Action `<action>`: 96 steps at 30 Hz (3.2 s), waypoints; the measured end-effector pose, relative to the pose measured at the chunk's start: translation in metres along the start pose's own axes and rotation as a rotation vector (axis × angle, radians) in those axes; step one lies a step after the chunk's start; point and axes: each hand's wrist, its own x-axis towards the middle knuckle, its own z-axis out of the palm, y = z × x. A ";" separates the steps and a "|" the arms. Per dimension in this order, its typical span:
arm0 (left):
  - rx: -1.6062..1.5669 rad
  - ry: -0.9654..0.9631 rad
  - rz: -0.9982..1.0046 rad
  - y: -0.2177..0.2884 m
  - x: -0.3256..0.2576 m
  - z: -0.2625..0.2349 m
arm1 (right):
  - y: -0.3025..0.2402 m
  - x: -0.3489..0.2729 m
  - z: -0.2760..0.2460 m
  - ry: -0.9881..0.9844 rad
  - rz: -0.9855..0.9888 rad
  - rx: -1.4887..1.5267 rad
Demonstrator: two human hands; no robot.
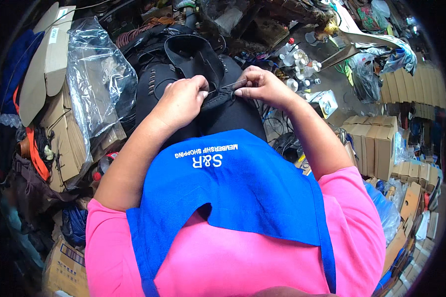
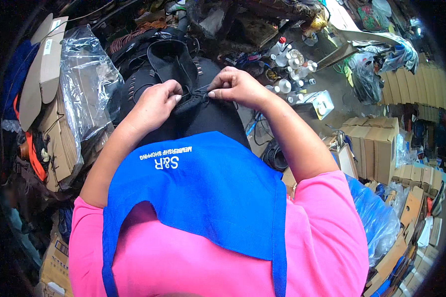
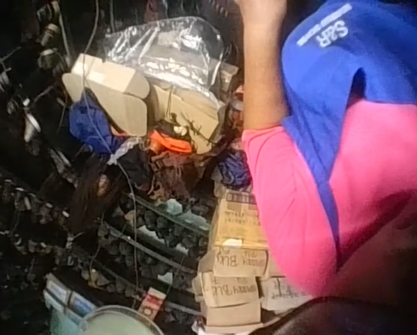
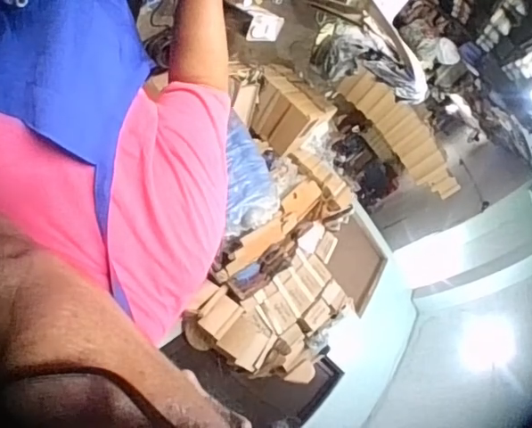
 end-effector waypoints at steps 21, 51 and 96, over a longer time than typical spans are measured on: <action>0.202 -0.005 0.171 0.009 0.004 -0.003 | 0.013 0.009 -0.027 0.210 -0.030 -0.472; -1.510 0.372 0.187 -0.012 -0.052 -0.071 | -0.022 0.030 -0.005 0.231 -0.098 1.417; -0.169 -0.417 0.228 -0.013 0.045 -0.028 | -0.014 0.004 0.012 0.167 -0.365 -0.323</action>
